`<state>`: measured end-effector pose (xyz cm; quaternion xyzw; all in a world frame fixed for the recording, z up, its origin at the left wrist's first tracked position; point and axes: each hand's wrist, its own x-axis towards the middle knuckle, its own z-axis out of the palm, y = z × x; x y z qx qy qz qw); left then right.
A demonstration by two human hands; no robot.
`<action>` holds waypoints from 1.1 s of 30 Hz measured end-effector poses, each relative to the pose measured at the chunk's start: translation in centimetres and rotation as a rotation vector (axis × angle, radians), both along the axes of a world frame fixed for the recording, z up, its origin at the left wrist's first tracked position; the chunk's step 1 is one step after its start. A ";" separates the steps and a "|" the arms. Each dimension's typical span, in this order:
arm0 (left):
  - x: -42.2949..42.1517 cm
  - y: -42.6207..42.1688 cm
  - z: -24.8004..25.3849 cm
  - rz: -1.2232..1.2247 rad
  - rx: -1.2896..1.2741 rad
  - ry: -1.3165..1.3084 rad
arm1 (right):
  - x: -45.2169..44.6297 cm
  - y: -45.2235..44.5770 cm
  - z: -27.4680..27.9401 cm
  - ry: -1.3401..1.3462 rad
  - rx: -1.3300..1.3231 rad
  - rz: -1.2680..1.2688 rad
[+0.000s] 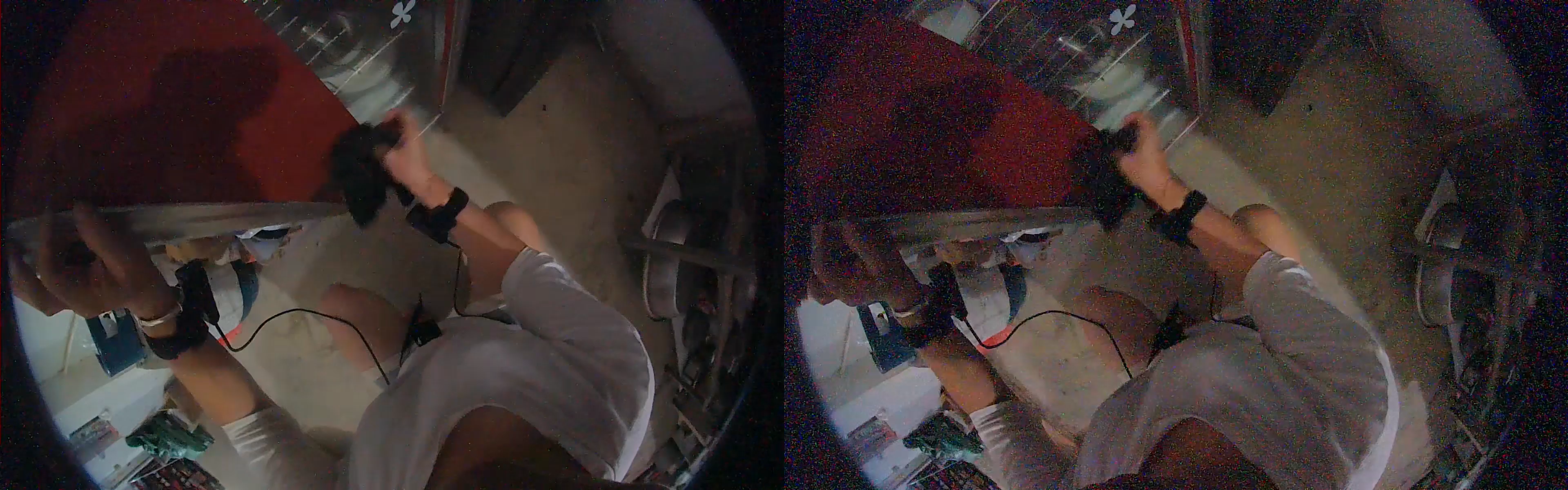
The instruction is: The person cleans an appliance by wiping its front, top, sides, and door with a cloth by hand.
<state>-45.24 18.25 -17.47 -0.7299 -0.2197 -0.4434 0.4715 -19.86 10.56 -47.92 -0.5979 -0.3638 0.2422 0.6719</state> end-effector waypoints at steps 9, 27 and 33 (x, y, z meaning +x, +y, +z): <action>1.5 -0.3 -0.5 -0.334 -0.117 -0.147 | 5.8 3.8 -10.4 -0.310 -0.835 0.030; 1.1 -0.2 0.0 -0.304 -0.115 -0.112 | 6.3 -3.0 -0.9 1.287 0.335 0.398; 3.3 -1.4 1.2 -0.357 -0.043 0.016 | 5.2 -0.4 -0.9 0.917 0.100 0.049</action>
